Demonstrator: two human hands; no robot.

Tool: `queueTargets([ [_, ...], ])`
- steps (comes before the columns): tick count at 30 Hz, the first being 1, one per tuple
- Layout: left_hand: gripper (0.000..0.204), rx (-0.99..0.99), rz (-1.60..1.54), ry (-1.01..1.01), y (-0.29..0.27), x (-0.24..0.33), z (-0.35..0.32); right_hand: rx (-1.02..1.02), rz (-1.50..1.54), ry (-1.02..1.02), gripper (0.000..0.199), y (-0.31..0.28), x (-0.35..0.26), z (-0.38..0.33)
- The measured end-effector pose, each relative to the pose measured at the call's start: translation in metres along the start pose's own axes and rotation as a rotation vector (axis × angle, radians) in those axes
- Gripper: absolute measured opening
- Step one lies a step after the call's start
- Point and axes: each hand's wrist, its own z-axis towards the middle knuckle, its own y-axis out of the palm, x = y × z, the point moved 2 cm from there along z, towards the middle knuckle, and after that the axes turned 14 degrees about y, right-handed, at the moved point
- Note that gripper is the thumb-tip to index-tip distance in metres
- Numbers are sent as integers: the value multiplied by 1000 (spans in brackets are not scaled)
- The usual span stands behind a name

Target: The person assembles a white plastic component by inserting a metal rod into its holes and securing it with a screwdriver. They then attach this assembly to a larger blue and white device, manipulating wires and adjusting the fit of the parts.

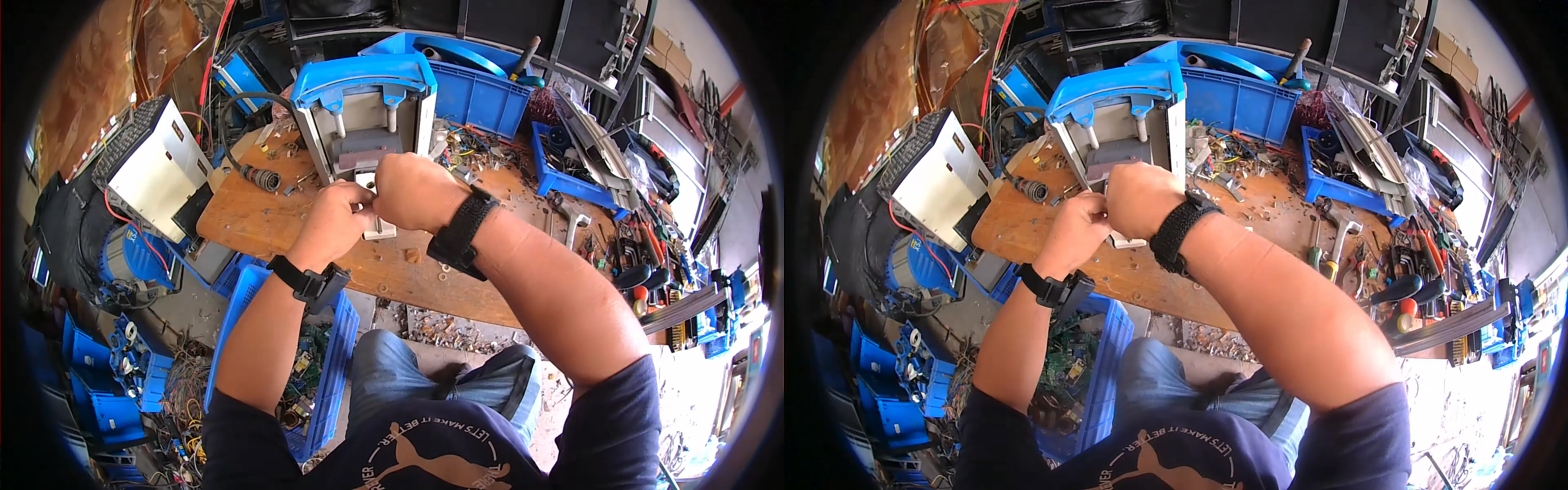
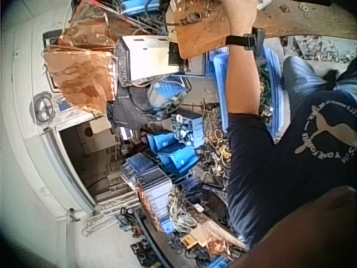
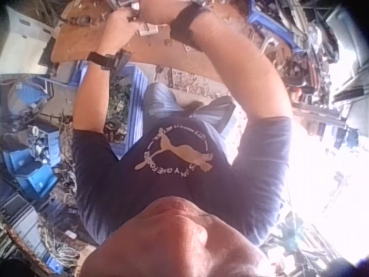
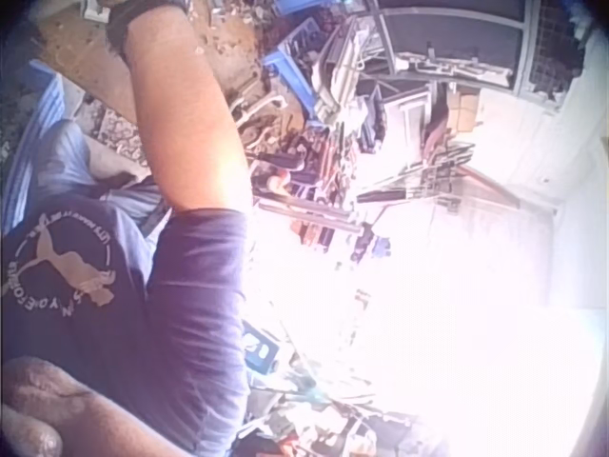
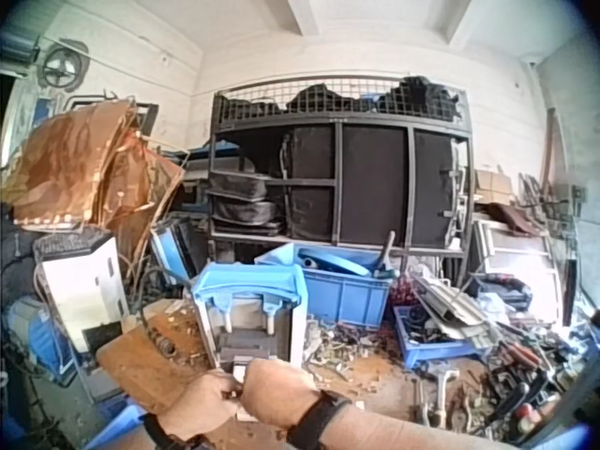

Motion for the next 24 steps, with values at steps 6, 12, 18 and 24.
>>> queueTargets([
  [6,12,-18,-16,-10,1,-5,1,-28,-196,-190,16,-9,-2,3],
  [12,16,-15,-56,-34,1,-7,-5,-48,-312,-141,13,-11,-22,1],
  [18,14,39,-177,-87,1,1,-5,103,-528,-498,10,2,-21,5],
  [24,11,57,-145,41,7,-17,-10,163,-339,-414,15,-3,1,3],
])
